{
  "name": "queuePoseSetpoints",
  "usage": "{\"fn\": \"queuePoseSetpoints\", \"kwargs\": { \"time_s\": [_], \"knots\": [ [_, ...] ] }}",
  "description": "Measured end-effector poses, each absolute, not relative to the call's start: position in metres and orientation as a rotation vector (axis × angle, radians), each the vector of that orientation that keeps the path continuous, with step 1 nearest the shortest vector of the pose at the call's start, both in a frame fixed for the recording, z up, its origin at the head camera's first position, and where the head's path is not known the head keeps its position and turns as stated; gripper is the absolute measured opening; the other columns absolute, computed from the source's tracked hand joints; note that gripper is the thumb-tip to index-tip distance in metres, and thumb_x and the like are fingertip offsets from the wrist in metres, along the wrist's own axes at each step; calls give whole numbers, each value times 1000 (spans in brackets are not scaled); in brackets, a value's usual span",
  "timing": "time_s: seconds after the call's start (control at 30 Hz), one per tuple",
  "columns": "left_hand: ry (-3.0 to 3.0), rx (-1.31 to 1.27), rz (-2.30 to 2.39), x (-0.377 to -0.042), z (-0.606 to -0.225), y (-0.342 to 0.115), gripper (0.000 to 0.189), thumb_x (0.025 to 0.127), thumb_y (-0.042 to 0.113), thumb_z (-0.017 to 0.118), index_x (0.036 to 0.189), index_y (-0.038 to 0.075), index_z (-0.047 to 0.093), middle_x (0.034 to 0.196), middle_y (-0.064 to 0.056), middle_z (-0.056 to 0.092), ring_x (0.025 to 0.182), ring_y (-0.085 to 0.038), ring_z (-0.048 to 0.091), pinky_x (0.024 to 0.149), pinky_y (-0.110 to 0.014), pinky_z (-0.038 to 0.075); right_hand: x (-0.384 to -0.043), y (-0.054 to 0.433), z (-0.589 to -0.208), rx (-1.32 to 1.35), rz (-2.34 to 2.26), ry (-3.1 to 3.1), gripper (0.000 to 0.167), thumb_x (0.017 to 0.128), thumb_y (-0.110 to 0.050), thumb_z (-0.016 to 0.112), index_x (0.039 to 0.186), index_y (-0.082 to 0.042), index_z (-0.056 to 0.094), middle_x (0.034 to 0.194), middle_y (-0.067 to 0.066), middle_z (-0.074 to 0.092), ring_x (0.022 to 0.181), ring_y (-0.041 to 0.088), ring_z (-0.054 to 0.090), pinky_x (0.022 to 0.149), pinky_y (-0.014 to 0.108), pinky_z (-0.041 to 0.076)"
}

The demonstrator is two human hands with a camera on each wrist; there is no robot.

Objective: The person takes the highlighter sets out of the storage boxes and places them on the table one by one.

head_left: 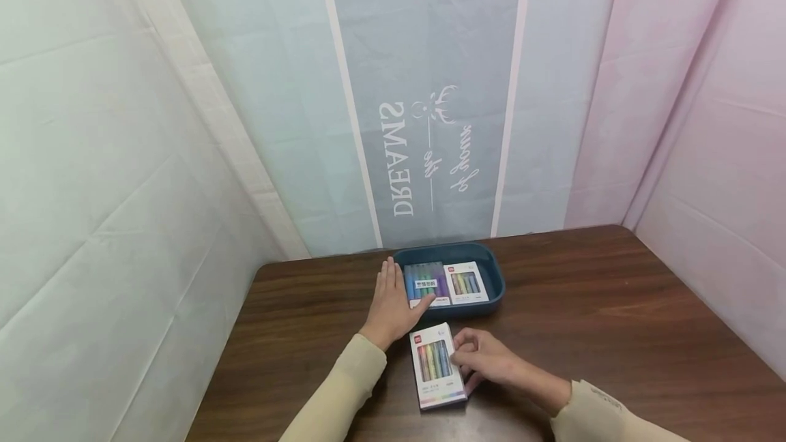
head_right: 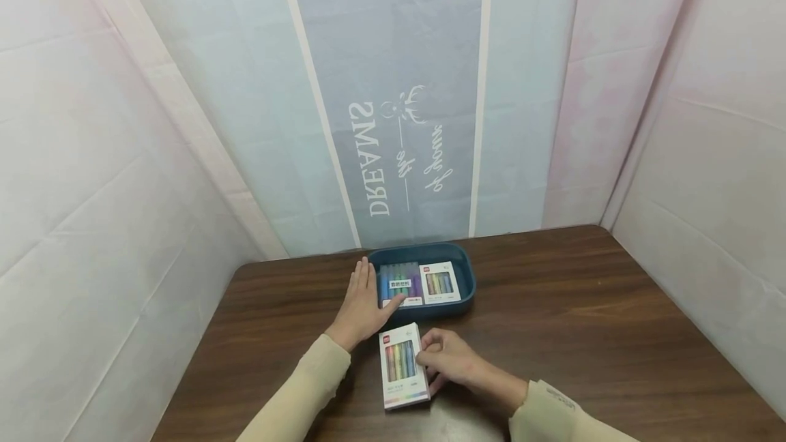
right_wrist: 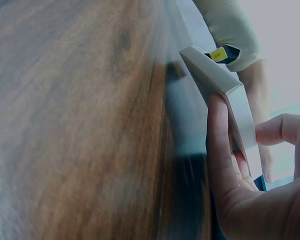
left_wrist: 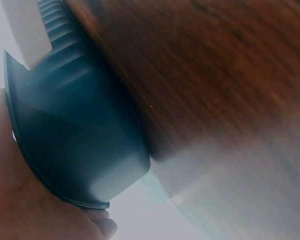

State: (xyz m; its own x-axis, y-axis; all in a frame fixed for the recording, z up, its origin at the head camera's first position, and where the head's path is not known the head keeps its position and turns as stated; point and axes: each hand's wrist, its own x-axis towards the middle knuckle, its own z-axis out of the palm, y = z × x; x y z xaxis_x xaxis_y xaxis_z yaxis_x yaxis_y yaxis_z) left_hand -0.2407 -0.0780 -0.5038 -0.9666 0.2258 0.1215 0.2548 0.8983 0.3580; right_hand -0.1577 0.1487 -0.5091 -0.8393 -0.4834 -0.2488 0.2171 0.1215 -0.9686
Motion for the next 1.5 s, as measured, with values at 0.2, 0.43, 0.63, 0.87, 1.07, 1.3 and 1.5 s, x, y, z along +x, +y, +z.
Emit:
{"fn": "queuePoseSetpoints", "kwargs": {
  "time_s": [0.2,0.43,0.63,0.87,1.07,1.3,1.5],
  "knots": [
    [-2981,-378,-582,-241,-504,-78,110,102,75,51,167,-9,21,178,-25,10,166,-36,7,134,-48,13,-155,144,-510,-231,-1763,1908,23,92,-2,66,111,4,56,86,9,73,71,18,71,58,35,64],
    [-2961,-390,-586,-243,-505,-78,110,101,74,52,166,-10,22,177,-27,12,166,-39,11,133,-50,16,-153,139,-510,-227,-1779,1900,23,92,-1,66,112,5,55,87,10,74,71,18,71,59,35,64],
    [-2979,-383,-594,-242,-503,-77,110,102,75,49,167,-8,20,178,-24,8,167,-36,5,134,-48,12,-151,135,-510,-221,-1792,1888,22,94,-1,66,112,5,54,86,10,74,70,18,70,59,36,64],
    [-2977,-388,-598,-242,-501,-77,111,102,76,49,167,-9,19,178,-25,8,167,-36,6,134,-48,12,-150,133,-510,-193,-1784,1888,23,95,-2,68,113,5,55,87,11,74,71,18,71,61,37,65],
    [-2983,-386,-575,-242,-503,-78,110,102,76,47,167,-8,20,178,-25,8,167,-35,4,134,-48,12,-147,132,-512,-193,-1800,1847,23,96,-3,70,111,4,55,86,11,74,72,20,71,62,38,65],
    [-2983,-378,-565,-242,-504,-78,110,102,76,48,167,-8,22,178,-25,10,167,-35,5,134,-48,13,-145,133,-511,-185,-1785,1821,25,97,-3,72,113,6,55,87,11,73,73,20,70,65,41,67],
    [-2977,-385,-568,-241,-505,-78,109,102,75,49,166,-9,23,178,-25,10,166,-38,8,134,-49,14,-144,136,-512,-214,-1749,1846,24,98,-3,73,113,8,58,84,11,73,68,19,72,64,40,66]
  ]
}}
